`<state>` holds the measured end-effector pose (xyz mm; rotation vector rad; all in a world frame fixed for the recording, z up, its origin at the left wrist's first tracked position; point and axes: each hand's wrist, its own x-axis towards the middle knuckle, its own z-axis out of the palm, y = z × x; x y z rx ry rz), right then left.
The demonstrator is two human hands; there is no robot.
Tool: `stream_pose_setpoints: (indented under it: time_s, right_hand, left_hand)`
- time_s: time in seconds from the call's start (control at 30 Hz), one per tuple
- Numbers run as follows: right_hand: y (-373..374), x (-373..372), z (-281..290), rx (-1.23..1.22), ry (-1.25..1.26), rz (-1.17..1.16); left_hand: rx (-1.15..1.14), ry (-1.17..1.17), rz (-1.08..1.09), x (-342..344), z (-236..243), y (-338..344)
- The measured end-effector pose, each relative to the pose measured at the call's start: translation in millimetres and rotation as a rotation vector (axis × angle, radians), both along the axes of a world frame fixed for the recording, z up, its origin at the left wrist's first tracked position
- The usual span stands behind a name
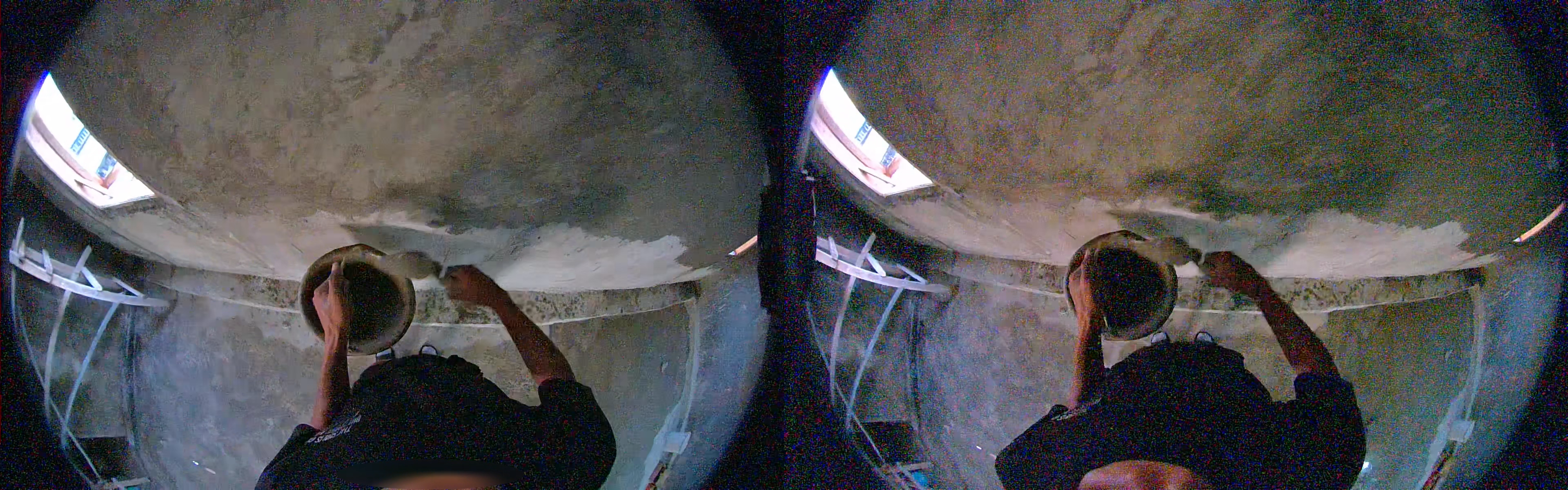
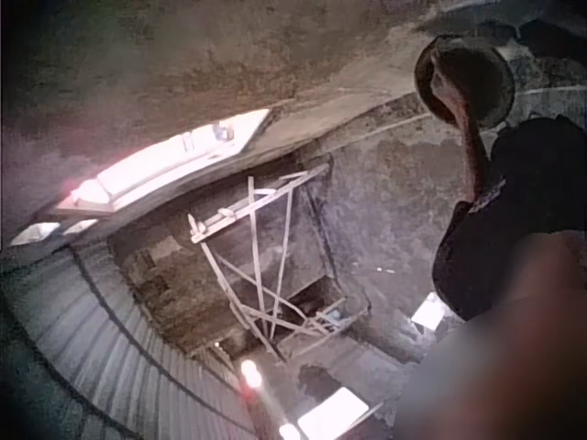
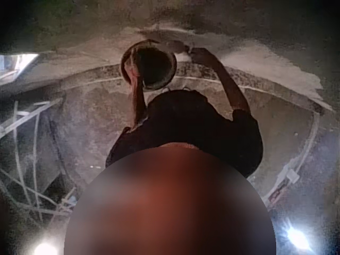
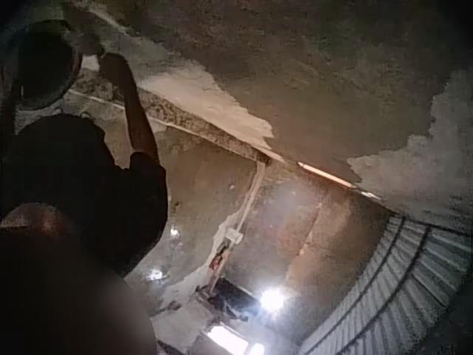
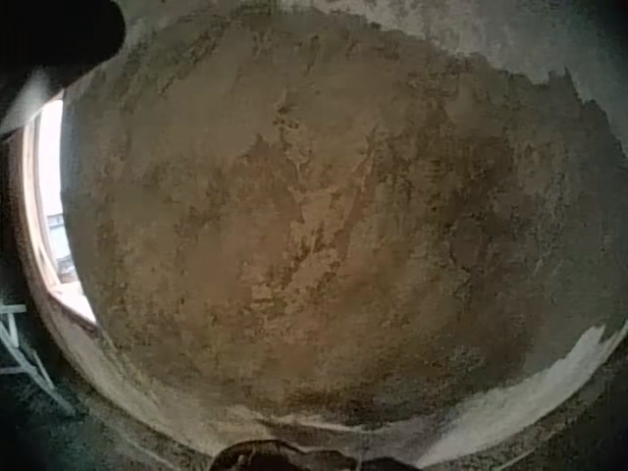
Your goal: The person patches and smooths a concrete wall by applying plaster mix from a bucket onto the wall with a trowel.
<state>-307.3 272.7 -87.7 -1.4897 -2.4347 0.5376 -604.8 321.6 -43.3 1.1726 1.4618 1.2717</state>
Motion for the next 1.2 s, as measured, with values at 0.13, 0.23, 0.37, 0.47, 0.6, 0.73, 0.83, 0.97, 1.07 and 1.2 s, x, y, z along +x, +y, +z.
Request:
stream_pose_setpoints:
  time_s: [0.13,0.23,0.37,0.47,0.6,0.73,0.83,0.97,1.07,1.2]
  right_hand:
    - [7.4,-67.9,-4.8,-0.035,-0.193,0.008]
    - [35.0,-112.2,-69.6,-0.111,0.069,-0.284]
    - [59.0,-164.4,-111.3,0.380,-0.377,0.096]
    - [68.6,-187.2,-121.8,0.302,-0.462,0.152]
    - [83.2,-189.7,-155.7,0.325,-0.335,0.320]
    - [108.6,-165.7,-168.3,0.370,-0.310,0.172]
    - [120.2,-156.9,-140.8,0.142,0.187,0.326]
    - [118.1,-137.0,-176.9,-0.440,0.364,0.439]
    - [133.5,-132.9,-224.4,-0.617,-0.032,0.449]
    - [63.7,-180.4,-143.3,-0.931,0.787,0.291]
  left_hand:
    - [-0.028,-0.021,-0.052,-3.6,8.1,-2.5]
    - [0.069,0.127,0.035,1.1,20.8,-5.1]
    - [-0.007,0.252,0.064,-11.6,12.8,-1.7]
    - [0.188,0.327,0.225,-8.7,7.0,-2.5]
    - [0.169,0.093,0.282,-8.7,14.7,-10.2]
    - [0.263,-0.206,0.350,6.6,26.1,-22.0]
    - [0.345,0.239,0.387,-8.7,12.2,-30.9]
    - [0.366,0.231,0.328,6.3,36.4,-41.4]
    - [0.305,0.063,0.107,27.9,29.2,-44.5]
    - [0.379,0.418,0.256,6.3,21.0,-66.4]
